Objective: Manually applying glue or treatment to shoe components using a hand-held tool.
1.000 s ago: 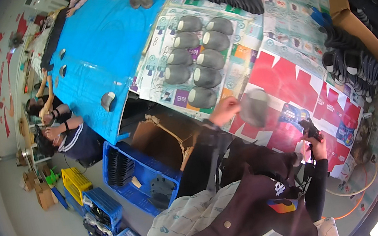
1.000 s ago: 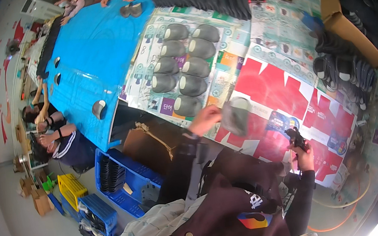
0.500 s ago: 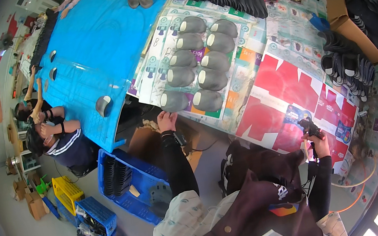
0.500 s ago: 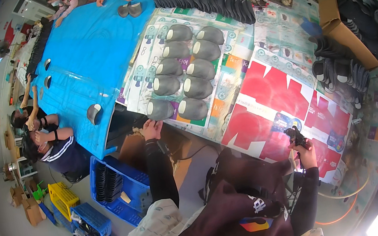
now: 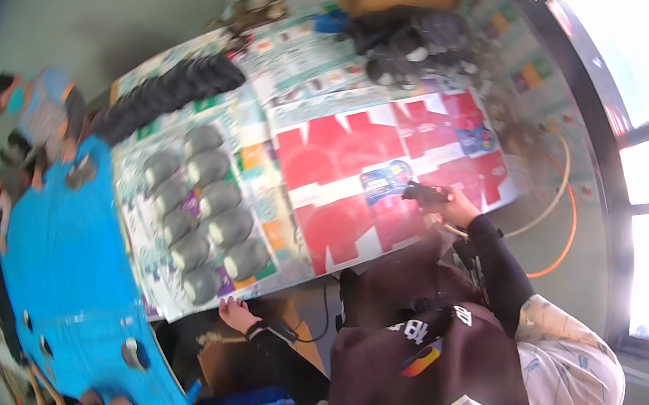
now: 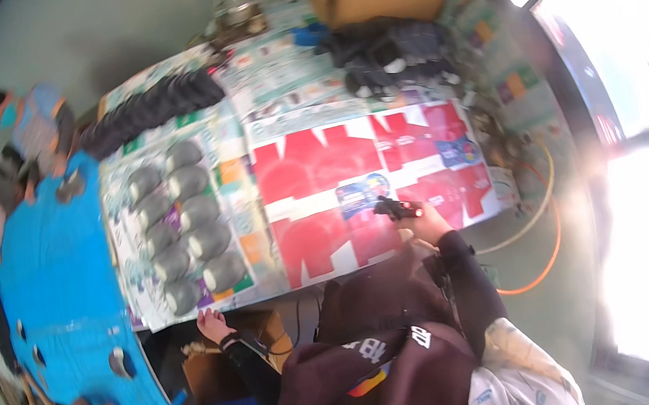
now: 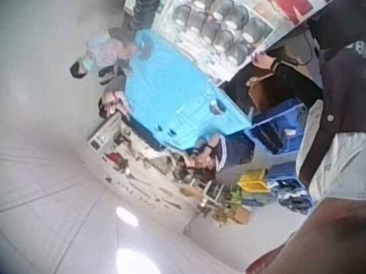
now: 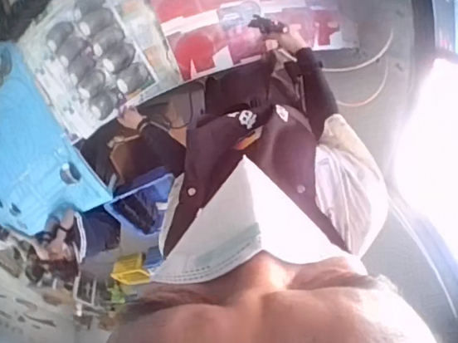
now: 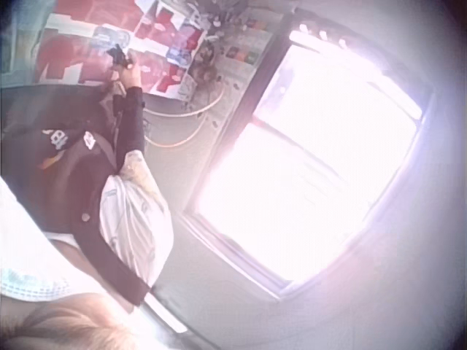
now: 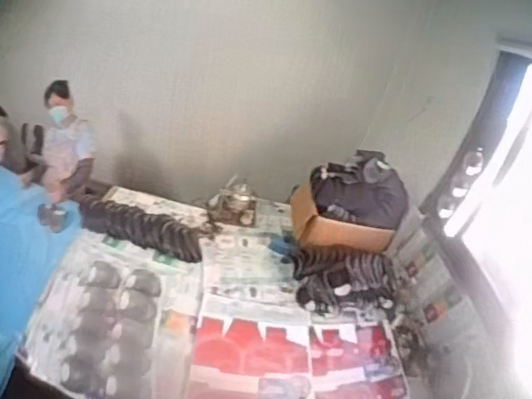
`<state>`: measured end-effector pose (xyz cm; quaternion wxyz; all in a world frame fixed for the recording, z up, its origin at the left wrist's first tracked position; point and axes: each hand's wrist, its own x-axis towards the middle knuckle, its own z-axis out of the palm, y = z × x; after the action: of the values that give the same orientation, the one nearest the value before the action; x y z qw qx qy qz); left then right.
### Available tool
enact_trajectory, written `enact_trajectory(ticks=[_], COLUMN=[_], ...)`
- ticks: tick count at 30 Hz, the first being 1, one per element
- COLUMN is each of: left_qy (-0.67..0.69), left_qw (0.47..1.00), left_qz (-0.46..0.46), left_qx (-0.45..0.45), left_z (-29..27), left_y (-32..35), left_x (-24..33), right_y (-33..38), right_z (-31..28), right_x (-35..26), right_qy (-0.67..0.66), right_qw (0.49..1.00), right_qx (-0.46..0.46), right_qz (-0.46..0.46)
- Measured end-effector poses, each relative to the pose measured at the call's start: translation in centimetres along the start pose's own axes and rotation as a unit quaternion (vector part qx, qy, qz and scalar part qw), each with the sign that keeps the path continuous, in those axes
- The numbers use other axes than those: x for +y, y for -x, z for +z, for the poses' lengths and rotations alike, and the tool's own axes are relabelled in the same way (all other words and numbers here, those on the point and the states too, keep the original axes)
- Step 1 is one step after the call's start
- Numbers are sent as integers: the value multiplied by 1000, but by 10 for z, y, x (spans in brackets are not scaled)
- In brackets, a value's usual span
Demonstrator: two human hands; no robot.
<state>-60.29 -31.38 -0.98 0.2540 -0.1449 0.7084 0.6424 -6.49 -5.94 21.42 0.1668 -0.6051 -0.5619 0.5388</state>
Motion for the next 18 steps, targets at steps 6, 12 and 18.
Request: enact_trajectory(ticks=[6, 12, 18], left_qy=[-243, -248, -253], left_qw=[872, 757, 612], left_qz=[286, 421, 603], left_qx=[-314, -433, -445], left_z=[188, 400, 585], left_y=[158, 280, 389], left_x=[-10, 17, 24], right_y=[18, 28, 25], right_z=[-43, -118, -190], right_x=[16, 71, 140], right_qy=[-101, -47, -163], right_qw=[990, 993, 978], right_qx=[45, 75, 80], right_qz=[88, 75, 104])
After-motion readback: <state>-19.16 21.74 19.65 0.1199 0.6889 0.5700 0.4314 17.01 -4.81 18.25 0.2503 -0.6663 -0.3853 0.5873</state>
